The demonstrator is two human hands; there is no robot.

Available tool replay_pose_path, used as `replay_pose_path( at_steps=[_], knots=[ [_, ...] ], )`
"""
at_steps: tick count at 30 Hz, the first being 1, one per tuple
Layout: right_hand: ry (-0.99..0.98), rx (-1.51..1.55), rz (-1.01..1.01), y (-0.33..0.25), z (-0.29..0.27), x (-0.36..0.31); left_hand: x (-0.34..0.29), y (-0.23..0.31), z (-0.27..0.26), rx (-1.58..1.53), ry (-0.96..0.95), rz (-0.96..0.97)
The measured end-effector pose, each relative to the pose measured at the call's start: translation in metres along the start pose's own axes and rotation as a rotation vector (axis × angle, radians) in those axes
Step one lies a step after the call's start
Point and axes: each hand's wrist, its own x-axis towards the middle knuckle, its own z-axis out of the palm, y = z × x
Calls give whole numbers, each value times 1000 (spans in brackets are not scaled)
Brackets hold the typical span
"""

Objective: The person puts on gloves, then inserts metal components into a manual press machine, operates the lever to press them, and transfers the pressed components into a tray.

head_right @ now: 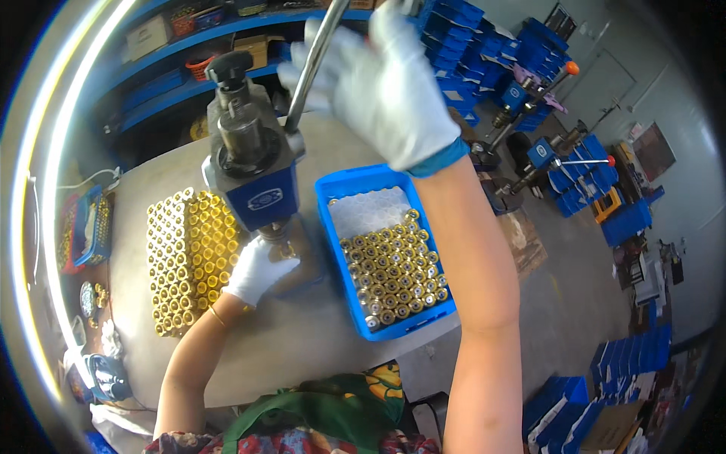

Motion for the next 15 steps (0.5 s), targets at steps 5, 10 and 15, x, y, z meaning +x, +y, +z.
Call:
replay_pose_path(
  at_steps=[5,10,15],
  knots=[
    [302,-2103,604,50,-158,-52,7,-1,-15,14,81,40],
    [419,-1994,1335,89,-201,-96,27,-104,-84,464,362,79],
    [489,-2071,1266,120,-216,-96,41,-161,-130,634,413,-146]
  ],
)
